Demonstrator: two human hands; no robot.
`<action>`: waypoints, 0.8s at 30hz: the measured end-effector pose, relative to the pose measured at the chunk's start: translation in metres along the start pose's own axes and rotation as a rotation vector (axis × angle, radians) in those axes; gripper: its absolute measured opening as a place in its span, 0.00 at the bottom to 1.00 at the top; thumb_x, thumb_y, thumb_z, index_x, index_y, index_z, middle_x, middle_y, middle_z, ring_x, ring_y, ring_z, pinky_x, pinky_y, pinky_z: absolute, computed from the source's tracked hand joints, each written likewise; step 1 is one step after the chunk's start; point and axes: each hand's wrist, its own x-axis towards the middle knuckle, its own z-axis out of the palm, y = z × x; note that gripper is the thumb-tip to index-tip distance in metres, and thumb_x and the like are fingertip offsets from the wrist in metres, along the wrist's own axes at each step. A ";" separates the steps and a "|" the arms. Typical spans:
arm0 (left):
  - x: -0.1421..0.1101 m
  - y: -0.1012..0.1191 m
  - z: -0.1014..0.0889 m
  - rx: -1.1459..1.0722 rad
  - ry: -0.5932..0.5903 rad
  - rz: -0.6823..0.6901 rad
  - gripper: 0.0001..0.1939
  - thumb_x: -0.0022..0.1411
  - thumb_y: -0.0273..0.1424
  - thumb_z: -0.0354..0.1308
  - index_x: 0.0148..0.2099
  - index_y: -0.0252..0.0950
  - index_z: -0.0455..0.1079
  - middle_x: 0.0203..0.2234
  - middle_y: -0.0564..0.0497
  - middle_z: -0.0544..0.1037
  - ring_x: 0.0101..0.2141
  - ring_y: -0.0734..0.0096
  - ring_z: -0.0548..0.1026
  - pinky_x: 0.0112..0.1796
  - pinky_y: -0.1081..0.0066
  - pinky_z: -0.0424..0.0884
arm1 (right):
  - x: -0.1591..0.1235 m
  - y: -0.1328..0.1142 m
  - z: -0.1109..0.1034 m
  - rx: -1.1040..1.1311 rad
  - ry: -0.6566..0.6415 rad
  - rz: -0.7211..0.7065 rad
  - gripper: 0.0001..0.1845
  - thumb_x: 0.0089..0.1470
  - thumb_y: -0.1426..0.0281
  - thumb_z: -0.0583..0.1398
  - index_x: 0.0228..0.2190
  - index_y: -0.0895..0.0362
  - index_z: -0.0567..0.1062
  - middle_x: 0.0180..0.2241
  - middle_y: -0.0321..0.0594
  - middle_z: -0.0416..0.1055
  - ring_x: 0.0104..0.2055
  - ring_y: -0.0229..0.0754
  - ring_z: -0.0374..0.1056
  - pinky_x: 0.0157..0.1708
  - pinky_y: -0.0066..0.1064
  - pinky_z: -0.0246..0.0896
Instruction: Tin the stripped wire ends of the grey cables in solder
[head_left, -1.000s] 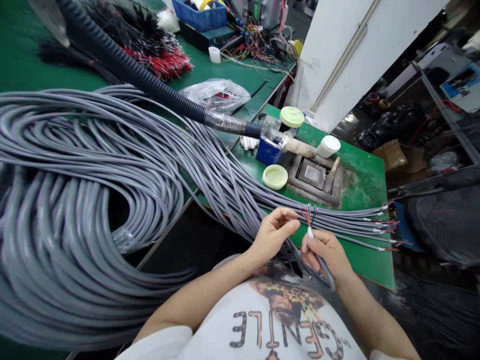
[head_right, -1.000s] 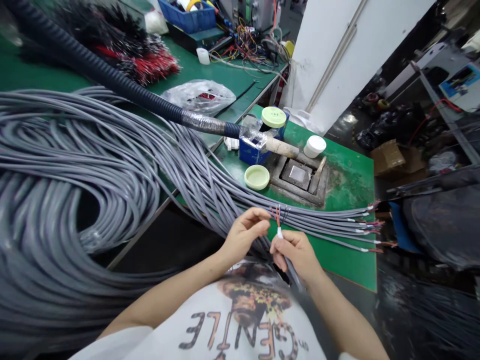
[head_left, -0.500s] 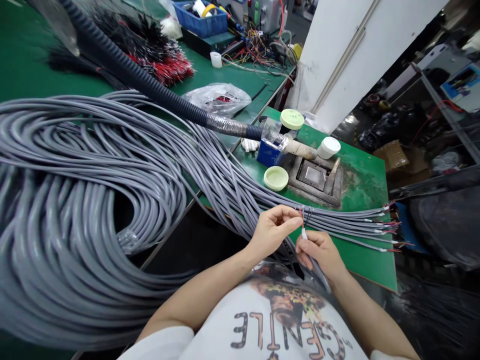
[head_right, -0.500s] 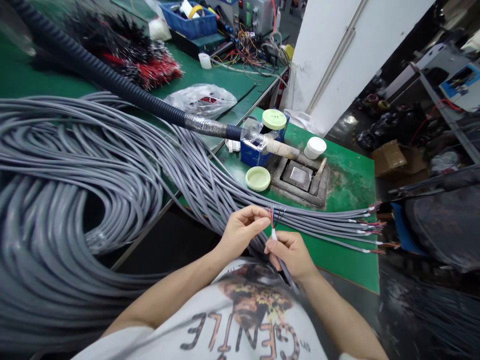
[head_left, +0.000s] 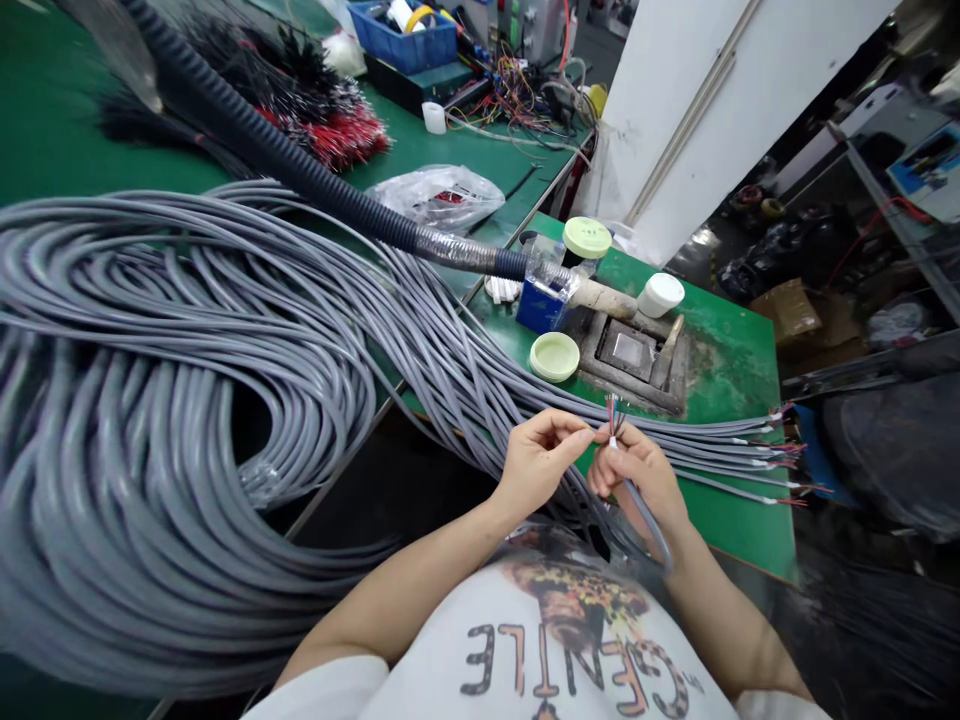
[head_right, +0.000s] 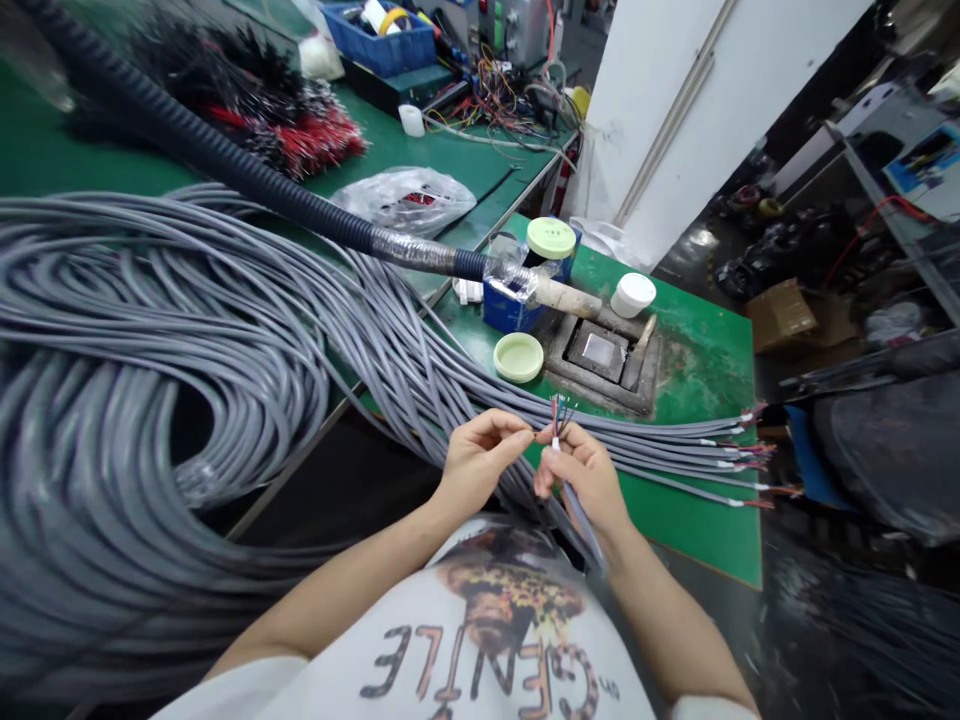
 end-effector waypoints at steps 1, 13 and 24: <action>0.000 -0.001 0.000 0.002 0.005 0.009 0.11 0.52 0.36 0.66 0.30 0.32 0.73 0.20 0.55 0.72 0.22 0.80 0.66 0.25 0.77 0.63 | 0.003 -0.001 0.000 -0.012 0.008 -0.028 0.09 0.51 0.65 0.63 0.33 0.57 0.72 0.15 0.28 0.63 0.16 0.33 0.60 0.21 0.27 0.58; 0.009 -0.020 -0.029 0.702 -0.095 0.544 0.14 0.63 0.32 0.56 0.50 0.34 0.70 0.28 0.50 0.76 0.28 0.73 0.70 0.32 0.71 0.66 | 0.101 -0.055 -0.011 -1.013 0.062 -0.283 0.14 0.45 0.66 0.60 0.16 0.58 0.64 0.16 0.29 0.54 0.21 0.31 0.50 0.22 0.27 0.42; 0.015 -0.039 -0.037 1.056 -0.198 0.818 0.10 0.65 0.31 0.50 0.45 0.35 0.70 0.25 0.51 0.76 0.29 0.70 0.71 0.30 0.66 0.57 | 0.169 -0.048 -0.008 -1.398 0.011 -0.168 0.13 0.39 0.67 0.57 0.13 0.57 0.59 0.14 0.29 0.49 0.21 0.31 0.46 0.22 0.28 0.37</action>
